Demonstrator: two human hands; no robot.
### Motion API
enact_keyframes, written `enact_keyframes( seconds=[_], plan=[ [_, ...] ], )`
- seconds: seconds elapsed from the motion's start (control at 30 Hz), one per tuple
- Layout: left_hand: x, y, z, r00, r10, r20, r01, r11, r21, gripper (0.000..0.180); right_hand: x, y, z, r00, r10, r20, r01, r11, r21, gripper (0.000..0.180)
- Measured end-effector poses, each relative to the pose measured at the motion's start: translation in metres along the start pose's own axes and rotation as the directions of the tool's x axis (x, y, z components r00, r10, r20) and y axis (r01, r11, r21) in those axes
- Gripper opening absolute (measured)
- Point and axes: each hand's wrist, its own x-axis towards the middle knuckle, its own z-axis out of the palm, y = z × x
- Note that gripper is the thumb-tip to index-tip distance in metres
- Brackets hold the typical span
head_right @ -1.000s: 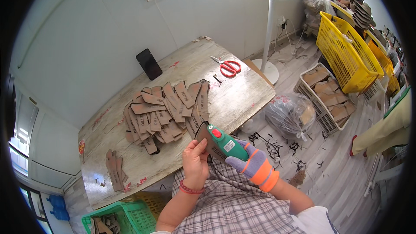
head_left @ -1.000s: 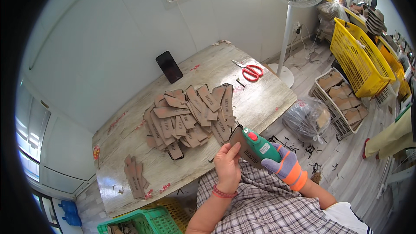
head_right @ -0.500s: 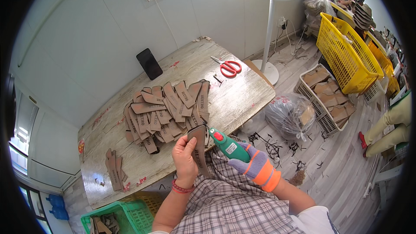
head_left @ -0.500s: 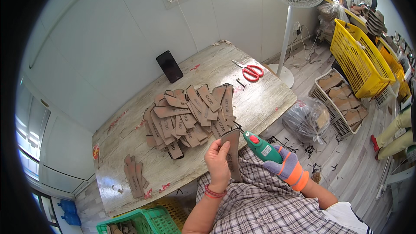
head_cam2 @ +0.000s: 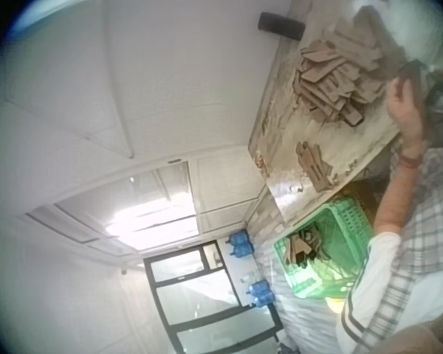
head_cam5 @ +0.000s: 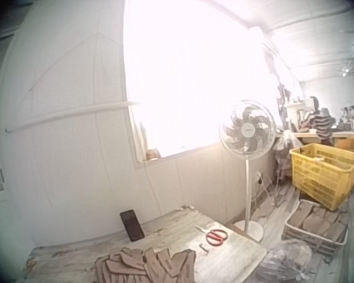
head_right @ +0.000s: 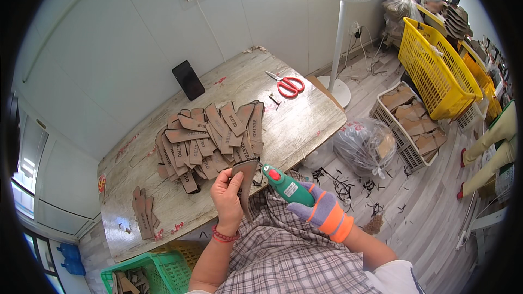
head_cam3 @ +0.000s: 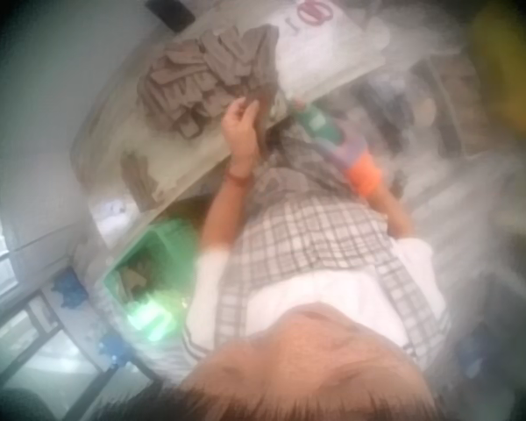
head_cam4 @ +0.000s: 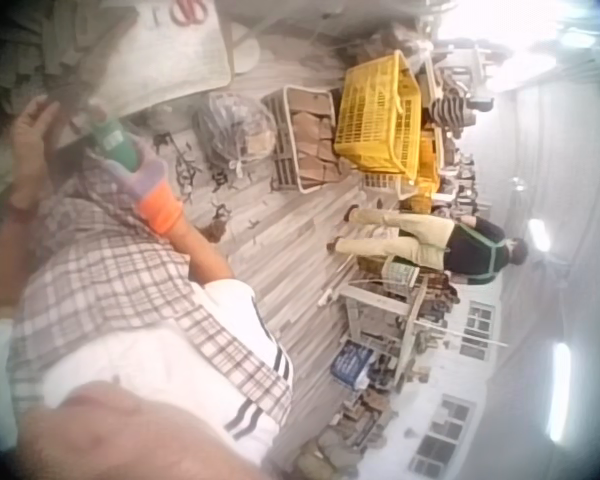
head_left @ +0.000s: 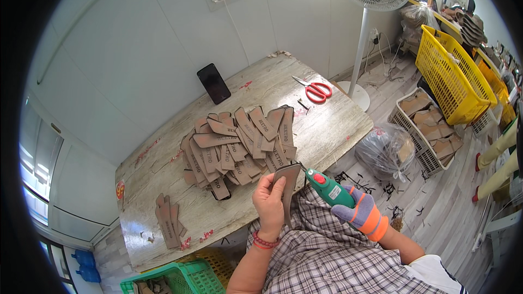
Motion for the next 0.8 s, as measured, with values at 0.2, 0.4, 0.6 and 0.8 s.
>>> enact_keyframes(
  seconds=[0.2,0.4,0.6,0.8],
  plan=[
    [0.001,0.003,-0.004,0.999,-0.02,0.039,0.019,1.0,0.02,0.009,0.0,0.002,-0.001,1.0,-0.026,0.012,0.026,1.0,-0.012,0.056],
    [0.007,0.012,-0.015,0.992,0.012,0.124,-0.028,0.991,0.129,0.008,-0.003,-0.007,-0.003,0.998,-0.005,0.057,0.006,1.0,-0.015,0.051],
    [0.016,0.029,-0.026,0.973,0.051,0.225,-0.119,0.947,0.3,0.009,-0.006,-0.014,-0.009,0.994,0.053,0.097,-0.045,0.995,-0.087,0.049],
    [0.022,0.042,-0.03,0.952,0.034,0.304,-0.166,0.891,0.422,0.01,-0.006,-0.013,-0.015,0.99,0.058,0.126,-0.033,0.981,-0.192,0.057]
  ],
)
